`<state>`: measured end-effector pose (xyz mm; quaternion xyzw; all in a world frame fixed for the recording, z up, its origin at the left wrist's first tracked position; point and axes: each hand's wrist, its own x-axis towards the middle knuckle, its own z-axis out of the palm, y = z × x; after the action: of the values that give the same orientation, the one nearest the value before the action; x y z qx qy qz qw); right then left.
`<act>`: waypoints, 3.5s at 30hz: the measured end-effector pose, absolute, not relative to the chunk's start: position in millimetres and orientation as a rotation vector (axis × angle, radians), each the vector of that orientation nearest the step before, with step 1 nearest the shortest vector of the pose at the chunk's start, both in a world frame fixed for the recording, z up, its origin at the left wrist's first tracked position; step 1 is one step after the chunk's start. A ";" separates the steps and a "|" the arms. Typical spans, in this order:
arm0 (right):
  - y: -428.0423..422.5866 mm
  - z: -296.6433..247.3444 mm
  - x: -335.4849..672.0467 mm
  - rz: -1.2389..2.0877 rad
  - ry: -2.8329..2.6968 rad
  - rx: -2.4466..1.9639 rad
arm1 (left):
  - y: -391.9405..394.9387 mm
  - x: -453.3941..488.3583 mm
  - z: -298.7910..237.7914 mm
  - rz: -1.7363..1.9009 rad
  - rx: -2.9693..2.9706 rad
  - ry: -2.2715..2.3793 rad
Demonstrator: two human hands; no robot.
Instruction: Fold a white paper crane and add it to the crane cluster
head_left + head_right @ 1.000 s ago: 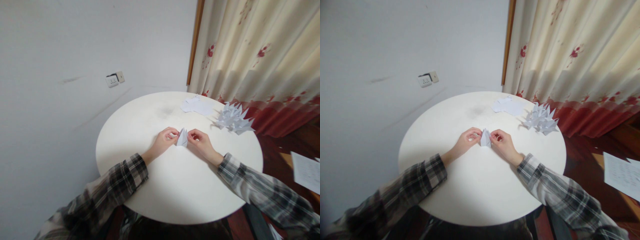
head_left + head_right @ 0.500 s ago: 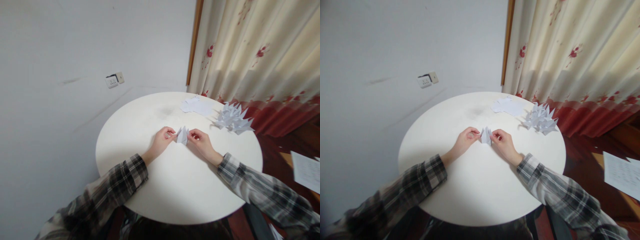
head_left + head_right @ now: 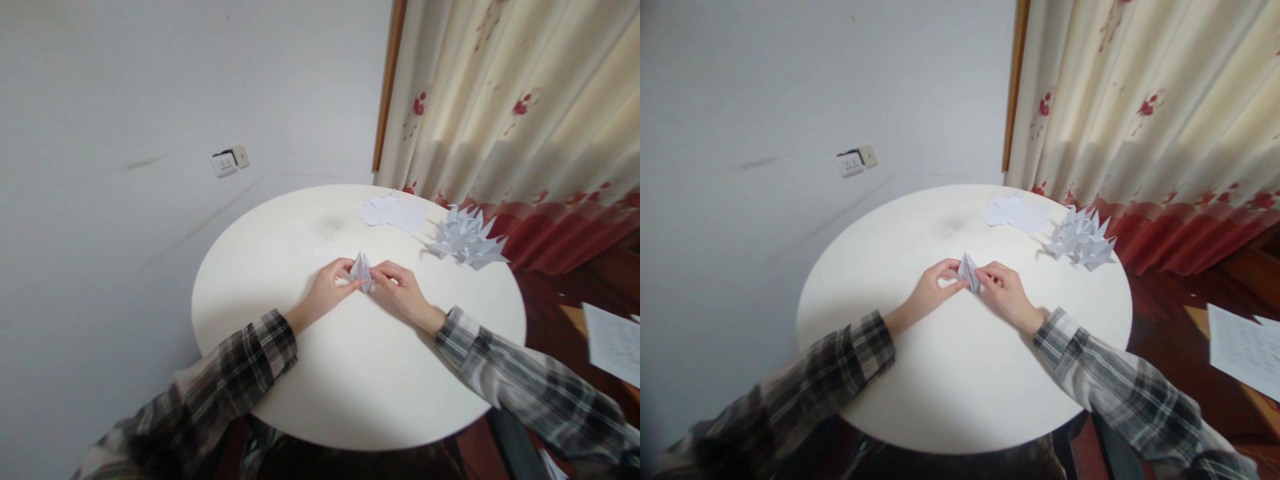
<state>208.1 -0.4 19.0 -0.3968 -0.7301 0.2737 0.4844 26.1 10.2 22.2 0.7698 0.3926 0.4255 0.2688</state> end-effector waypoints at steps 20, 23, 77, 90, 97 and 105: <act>0.6 16.4 206.3 0.719 -1.633 -0.999 | 8.0 26.7 24.5 1.177 2.049 1.068; 1.3 17.8 206.6 0.676 -1.628 -0.968 | 8.5 26.2 25.0 1.175 2.068 1.061; 23.1 15.8 217.1 0.519 -2.016 -0.968 | 29.1 18.5 14.5 0.932 1.775 0.976; 27.7 12.3 223.5 0.617 -1.951 -1.048 | 37.3 12.1 5.7 0.960 1.893 1.019; 29.1 11.5 228.5 0.564 -2.046 -1.044 | 37.6 8.4 4.7 0.927 1.842 0.966; 29.5 8.0 231.6 0.575 -2.076 -1.044 | 39.8 4.9 -1.0 0.922 1.731 0.998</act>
<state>231.6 29.5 8.0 -0.4060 -0.8073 0.2236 0.3653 4.9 39.8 -1.0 0.7012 0.4043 0.3733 0.4533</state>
